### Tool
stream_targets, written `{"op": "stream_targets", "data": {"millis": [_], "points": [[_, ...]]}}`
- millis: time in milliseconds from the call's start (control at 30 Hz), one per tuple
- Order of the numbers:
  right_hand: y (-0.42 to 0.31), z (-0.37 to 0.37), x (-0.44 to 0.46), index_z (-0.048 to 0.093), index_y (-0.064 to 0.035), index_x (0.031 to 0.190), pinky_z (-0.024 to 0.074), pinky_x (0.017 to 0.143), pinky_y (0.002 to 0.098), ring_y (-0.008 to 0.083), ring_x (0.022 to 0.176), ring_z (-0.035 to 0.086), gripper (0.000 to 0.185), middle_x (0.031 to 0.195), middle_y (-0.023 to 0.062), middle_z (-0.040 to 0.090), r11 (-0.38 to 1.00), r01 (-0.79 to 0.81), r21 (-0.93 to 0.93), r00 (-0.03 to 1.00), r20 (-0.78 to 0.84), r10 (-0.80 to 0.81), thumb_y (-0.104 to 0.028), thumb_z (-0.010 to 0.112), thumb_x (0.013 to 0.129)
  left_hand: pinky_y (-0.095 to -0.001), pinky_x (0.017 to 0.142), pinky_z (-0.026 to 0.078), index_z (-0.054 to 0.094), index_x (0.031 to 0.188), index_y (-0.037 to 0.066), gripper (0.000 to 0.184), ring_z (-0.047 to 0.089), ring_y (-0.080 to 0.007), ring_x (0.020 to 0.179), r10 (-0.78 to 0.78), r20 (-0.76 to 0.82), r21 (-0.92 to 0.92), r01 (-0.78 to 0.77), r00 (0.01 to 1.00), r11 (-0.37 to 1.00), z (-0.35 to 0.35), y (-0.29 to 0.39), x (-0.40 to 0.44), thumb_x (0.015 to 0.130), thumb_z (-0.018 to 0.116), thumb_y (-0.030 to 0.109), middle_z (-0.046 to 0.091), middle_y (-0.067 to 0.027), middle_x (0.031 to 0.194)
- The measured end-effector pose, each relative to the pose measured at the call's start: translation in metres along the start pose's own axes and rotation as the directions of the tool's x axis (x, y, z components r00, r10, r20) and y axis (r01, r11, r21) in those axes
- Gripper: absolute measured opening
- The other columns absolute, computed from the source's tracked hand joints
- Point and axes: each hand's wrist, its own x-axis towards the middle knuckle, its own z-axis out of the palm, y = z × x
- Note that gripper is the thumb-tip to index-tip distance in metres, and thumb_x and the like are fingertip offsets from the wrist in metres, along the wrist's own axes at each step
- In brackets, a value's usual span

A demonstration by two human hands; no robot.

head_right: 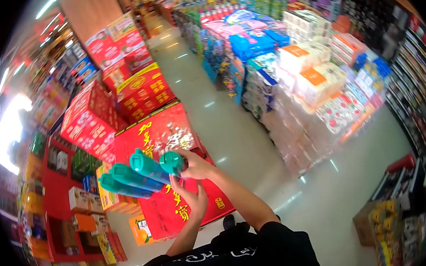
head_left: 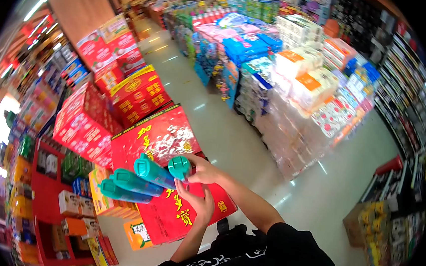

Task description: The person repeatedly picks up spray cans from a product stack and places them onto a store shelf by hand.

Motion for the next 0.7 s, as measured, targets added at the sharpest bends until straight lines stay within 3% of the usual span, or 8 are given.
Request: {"op": "stream_targets", "data": {"millis": [100, 200, 300, 333, 433, 567, 600, 700], "points": [[0.004, -0.01, -0.037, 0.053, -0.0086, 0.127, 0.0417, 0.1, 0.0364, 0.024, 0.116, 0.053, 0.067, 0.122, 0.0099, 0.055, 0.919, 0.246, -0.307, 0.955, -0.085, -0.284, -0.004, 0.075, 0.064, -0.0467, 0.112, 0.028, 0.015, 0.147, -0.005, 0.086, 0.025, -0.0348, 0.139, 0.032, 0.006, -0.082, -0.031, 0.999, 0.996, 0.011, 0.025, -0.014, 0.078, 0.067, -0.006, 0.026, -0.0225, 0.145], [-0.013, -0.018, -0.095, 0.055, -0.0084, 0.122, 0.0419, 0.095, 0.0351, 0.0228, 0.11, 0.052, 0.065, 0.116, 0.0079, 0.054, 0.949, 0.067, -0.308, 0.94, -0.298, -0.163, -0.01, 0.08, 0.062, -0.0441, 0.112, 0.025, 0.022, 0.142, -0.004, 0.078, 0.034, -0.0312, 0.133, 0.057, 0.081, -0.208, -0.04, 0.995, 0.977, 0.022, 0.036, -0.036, 0.079, 0.068, -0.005, 0.032, -0.02, 0.138], [-0.029, -0.036, -0.174, 0.056, -0.0081, 0.121, 0.0418, 0.089, 0.0335, 0.0216, 0.102, 0.052, 0.069, 0.108, 0.0055, 0.052, 0.955, -0.104, -0.278, 0.818, -0.57, -0.077, -0.017, 0.086, 0.059, -0.042, 0.108, 0.03, 0.024, 0.141, -0.003, 0.078, 0.04, -0.0292, 0.127, 0.119, 0.322, -0.409, 0.025, 0.939, 0.912, 0.044, 0.052, -0.07, 0.079, 0.071, -0.001, 0.037, -0.0186, 0.133], [-0.029, -0.044, -0.205, 0.058, -0.0077, 0.118, 0.0412, 0.085, 0.0325, 0.02, 0.096, 0.05, 0.071, 0.102, 0.0036, 0.05, 0.963, -0.07, -0.261, 0.748, -0.652, -0.122, -0.023, 0.089, 0.056, -0.0406, 0.105, 0.035, 0.03, 0.137, -0.002, 0.078, 0.042, -0.0301, 0.122, 0.088, 0.442, -0.468, 0.146, 0.893, 0.872, 0.055, 0.052, -0.085, 0.075, 0.077, 0.006, 0.037, -0.0182, 0.132], [-0.043, -0.059, -0.303, 0.059, -0.0072, 0.117, 0.0409, 0.082, 0.0317, 0.0182, 0.092, 0.05, 0.072, 0.1, 0.0028, 0.05, 0.966, -0.14, -0.216, 0.553, -0.826, -0.105, -0.026, 0.091, 0.055, -0.0399, 0.102, 0.037, 0.036, 0.133, -0.001, 0.076, 0.045, -0.0274, 0.118, 0.253, 0.735, -0.377, 0.069, 0.629, 0.924, 0.09, 0.072, -0.132, 0.075, 0.082, 0.013, 0.043, -0.0162, 0.126], [-0.072, -0.068, -0.434, 0.06, -0.0078, 0.115, 0.04, 0.08, 0.0301, 0.0151, 0.089, 0.047, 0.072, 0.098, 0.0009, 0.049, 0.948, -0.245, -0.205, 0.278, -0.951, -0.134, -0.028, 0.092, 0.053, -0.038, 0.09, 0.047, 0.044, 0.128, 0.0, 0.074, 0.056, -0.0229, 0.104, 0.22, 0.962, -0.262, 0.326, 0.161, 0.908, 0.146, 0.093, -0.231, 0.071, 0.087, 0.02, 0.055, -0.0124, 0.114], [-0.085, -0.069, -0.465, 0.059, -0.0068, 0.112, 0.0406, 0.076, 0.0281, 0.0126, 0.085, 0.047, 0.071, 0.095, 0.0003, 0.049, 0.94, -0.274, -0.202, 0.219, -0.965, -0.144, -0.029, 0.093, 0.054, -0.0357, 0.088, 0.048, 0.047, 0.125, 0.001, 0.073, 0.059, -0.0201, 0.101, 0.236, 0.964, -0.266, 0.456, 0.123, 0.849, 0.148, 0.124, -0.252, 0.069, 0.089, 0.02, 0.058, -0.0112, 0.113], [-0.118, -0.069, -0.553, 0.057, -0.005, 0.11, 0.042, 0.072, 0.0268, 0.0107, 0.079, 0.046, 0.071, 0.091, -0.0002, 0.049, 0.937, -0.332, -0.108, 0.029, -0.994, -0.104, -0.031, 0.093, 0.055, -0.0348, 0.089, 0.049, 0.05, 0.124, 0.001, 0.07, 0.06, -0.0189, 0.1, 0.304, 0.952, -0.236, 0.54, -0.039, 0.808, 0.171, 0.18, -0.316, 0.068, 0.089, 0.018, 0.06, -0.0105, 0.112]]}}
